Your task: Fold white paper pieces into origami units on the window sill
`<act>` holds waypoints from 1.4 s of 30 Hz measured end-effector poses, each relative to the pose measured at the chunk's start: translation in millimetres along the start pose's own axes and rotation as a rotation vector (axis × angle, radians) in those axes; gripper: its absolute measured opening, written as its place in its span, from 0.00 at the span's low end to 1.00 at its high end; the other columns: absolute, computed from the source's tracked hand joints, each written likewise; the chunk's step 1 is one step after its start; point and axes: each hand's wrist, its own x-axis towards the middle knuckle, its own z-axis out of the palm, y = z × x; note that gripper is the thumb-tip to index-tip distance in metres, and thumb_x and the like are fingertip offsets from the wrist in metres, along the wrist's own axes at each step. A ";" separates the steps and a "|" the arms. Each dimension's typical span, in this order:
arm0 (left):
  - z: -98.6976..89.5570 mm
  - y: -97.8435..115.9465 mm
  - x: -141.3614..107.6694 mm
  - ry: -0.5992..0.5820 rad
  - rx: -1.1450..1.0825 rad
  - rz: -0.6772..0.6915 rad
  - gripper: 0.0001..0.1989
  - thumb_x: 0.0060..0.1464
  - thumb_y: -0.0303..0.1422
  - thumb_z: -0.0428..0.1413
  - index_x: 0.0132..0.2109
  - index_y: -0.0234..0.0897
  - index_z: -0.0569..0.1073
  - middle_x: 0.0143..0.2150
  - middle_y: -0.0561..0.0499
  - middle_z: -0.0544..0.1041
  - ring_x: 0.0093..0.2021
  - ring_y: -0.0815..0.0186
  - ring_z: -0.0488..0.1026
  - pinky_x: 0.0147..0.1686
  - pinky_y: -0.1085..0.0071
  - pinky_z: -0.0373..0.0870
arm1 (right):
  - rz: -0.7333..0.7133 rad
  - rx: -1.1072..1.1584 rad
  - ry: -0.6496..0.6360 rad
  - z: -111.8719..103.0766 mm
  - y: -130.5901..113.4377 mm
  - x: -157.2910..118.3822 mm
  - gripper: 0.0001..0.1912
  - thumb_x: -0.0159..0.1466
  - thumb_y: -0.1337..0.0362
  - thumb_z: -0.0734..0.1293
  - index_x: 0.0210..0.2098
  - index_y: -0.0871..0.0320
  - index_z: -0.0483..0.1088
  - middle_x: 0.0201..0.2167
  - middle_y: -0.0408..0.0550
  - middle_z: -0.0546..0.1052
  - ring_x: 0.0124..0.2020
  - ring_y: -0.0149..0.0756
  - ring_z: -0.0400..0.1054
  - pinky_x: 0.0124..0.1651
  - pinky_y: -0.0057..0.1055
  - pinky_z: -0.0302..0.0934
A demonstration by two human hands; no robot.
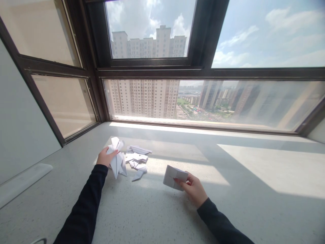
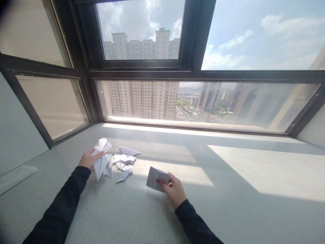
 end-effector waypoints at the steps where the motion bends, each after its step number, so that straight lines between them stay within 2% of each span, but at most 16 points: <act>1: 2.2 -0.4 0.1 0.013 0.060 0.033 0.26 0.40 0.28 0.54 0.49 0.27 0.60 0.52 0.35 0.63 0.53 0.46 0.57 0.49 0.51 0.56 | -0.002 -0.005 -0.002 0.2 0.1 0.1 0.13 0.47 0.56 0.65 0.26 0.60 0.71 0.24 0.46 0.71 0.27 0.36 0.64 0.24 0.27 0.58; 4: 16.1 1.3 -5.9 0.024 0.179 0.158 0.26 0.40 0.23 0.51 0.51 0.30 0.58 0.58 0.38 0.54 0.59 0.52 0.44 0.55 0.55 0.43 | -0.012 -0.015 0.003 0.8 0.8 0.2 0.12 0.48 0.56 0.65 0.24 0.60 0.70 0.24 0.46 0.71 0.27 0.35 0.64 0.24 0.27 0.58; 6: 30.5 3.3 -15.6 -0.043 0.276 0.283 0.23 0.43 0.25 0.48 0.50 0.32 0.60 0.57 0.41 0.56 0.59 0.57 0.47 0.56 0.60 0.44 | -0.017 -0.017 0.004 1.1 1.1 0.1 0.12 0.48 0.56 0.65 0.24 0.60 0.69 0.24 0.46 0.71 0.27 0.35 0.64 0.24 0.27 0.59; 8: 45.7 4.9 -28.5 -0.160 0.468 0.439 0.21 0.47 0.31 0.46 0.50 0.33 0.61 0.56 0.41 0.59 0.57 0.57 0.50 0.55 0.58 0.46 | -0.015 -0.022 -0.003 1.2 1.2 0.0 0.12 0.48 0.56 0.64 0.26 0.60 0.70 0.25 0.46 0.71 0.28 0.36 0.64 0.24 0.27 0.59; 12: 60.9 8.7 -48.3 -0.313 0.709 0.521 0.18 0.49 0.41 0.45 0.46 0.42 0.66 0.51 0.47 0.66 0.52 0.57 0.59 0.51 0.51 0.46 | -0.008 -0.036 -0.008 0.7 0.8 -0.2 0.13 0.49 0.56 0.64 0.27 0.60 0.69 0.27 0.47 0.71 0.29 0.37 0.64 0.26 0.28 0.59; 14: 57.5 12.3 -48.9 -0.329 0.740 0.513 0.15 0.50 0.42 0.44 0.38 0.44 0.71 0.43 0.51 0.73 0.46 0.60 0.65 0.49 0.54 0.50 | -0.008 -0.039 -0.010 0.5 0.8 -0.3 0.13 0.49 0.56 0.64 0.27 0.60 0.69 0.27 0.48 0.71 0.29 0.37 0.64 0.26 0.28 0.59; 16: 50.1 16.1 -44.1 -0.288 0.761 0.490 0.19 0.52 0.42 0.39 0.30 0.41 0.72 0.34 0.51 0.75 0.40 0.62 0.68 0.46 0.60 0.55 | -0.004 -0.043 -0.018 0.4 1.0 -0.5 0.13 0.49 0.56 0.63 0.27 0.60 0.69 0.27 0.48 0.71 0.29 0.37 0.64 0.26 0.28 0.59; 18: 43.8 18.2 -38.6 -0.225 0.779 0.456 0.23 0.54 0.40 0.36 0.28 0.38 0.72 0.31 0.48 0.75 0.37 0.61 0.69 0.42 0.62 0.59 | -0.003 -0.044 -0.027 0.5 1.1 -0.7 0.14 0.49 0.55 0.63 0.27 0.60 0.69 0.27 0.47 0.71 0.29 0.37 0.64 0.26 0.28 0.59; 20: 42.9 17.1 -36.1 -0.175 0.785 0.438 0.21 0.54 0.39 0.36 0.32 0.36 0.72 0.35 0.45 0.74 0.39 0.59 0.68 0.40 0.63 0.60 | -0.008 -0.035 -0.033 0.6 1.1 -0.9 0.14 0.49 0.55 0.63 0.28 0.60 0.70 0.26 0.47 0.71 0.29 0.37 0.64 0.26 0.28 0.59; 24: 55.9 8.4 -40.6 -0.146 0.808 0.444 0.18 0.50 0.38 0.43 0.45 0.36 0.67 0.49 0.44 0.68 0.50 0.59 0.61 0.47 0.65 0.55 | -0.020 -0.020 -0.019 0.5 0.9 -0.9 0.13 0.49 0.56 0.64 0.28 0.60 0.69 0.26 0.47 0.71 0.28 0.36 0.64 0.26 0.28 0.59; 27: 62.6 4.6 -41.9 -0.176 0.836 0.337 0.27 0.46 0.41 0.48 0.53 0.33 0.58 0.49 0.40 0.67 0.51 0.57 0.61 0.49 0.62 0.52 | -0.021 -0.028 0.000 0.1 0.7 -0.5 0.13 0.49 0.56 0.64 0.27 0.60 0.69 0.26 0.47 0.71 0.28 0.36 0.64 0.25 0.27 0.59; 29: 60.2 5.8 -39.3 -0.226 0.817 0.259 0.33 0.43 0.41 0.50 0.56 0.33 0.52 0.48 0.42 0.68 0.49 0.57 0.62 0.47 0.61 0.53 | -0.024 -0.031 0.005 0.0 0.7 -0.3 0.13 0.49 0.56 0.64 0.27 0.60 0.69 0.25 0.46 0.71 0.28 0.35 0.64 0.25 0.27 0.59; 32: 51.0 10.8 -34.2 -0.282 0.779 0.166 0.35 0.39 0.38 0.52 0.56 0.37 0.51 0.48 0.45 0.68 0.49 0.55 0.62 0.45 0.62 0.56 | -0.031 -0.036 0.007 0.1 0.9 -0.1 0.12 0.49 0.56 0.64 0.27 0.60 0.69 0.24 0.46 0.70 0.27 0.35 0.63 0.24 0.27 0.58; 35: 42.9 15.5 -31.1 -0.270 0.753 0.109 0.33 0.37 0.34 0.53 0.54 0.40 0.55 0.49 0.45 0.67 0.50 0.53 0.61 0.44 0.61 0.57 | -0.028 -0.036 0.004 0.3 0.9 -0.1 0.12 0.49 0.57 0.64 0.26 0.60 0.69 0.24 0.45 0.69 0.27 0.35 0.63 0.24 0.27 0.58; 39: 32.7 20.7 -25.7 -0.180 0.715 0.084 0.24 0.43 0.34 0.48 0.50 0.40 0.59 0.47 0.45 0.68 0.47 0.56 0.64 0.42 0.63 0.59 | -0.019 -0.042 -0.009 0.6 1.2 -0.1 0.11 0.49 0.58 0.64 0.26 0.60 0.68 0.25 0.46 0.70 0.28 0.35 0.63 0.26 0.27 0.59; 42: 22.7 23.9 -21.9 -0.071 0.683 0.063 0.23 0.47 0.33 0.44 0.53 0.36 0.55 0.43 0.44 0.69 0.43 0.59 0.66 0.41 0.64 0.60 | -0.013 -0.051 -0.011 0.6 1.5 0.1 0.11 0.49 0.58 0.63 0.27 0.60 0.69 0.25 0.46 0.70 0.28 0.35 0.63 0.26 0.27 0.59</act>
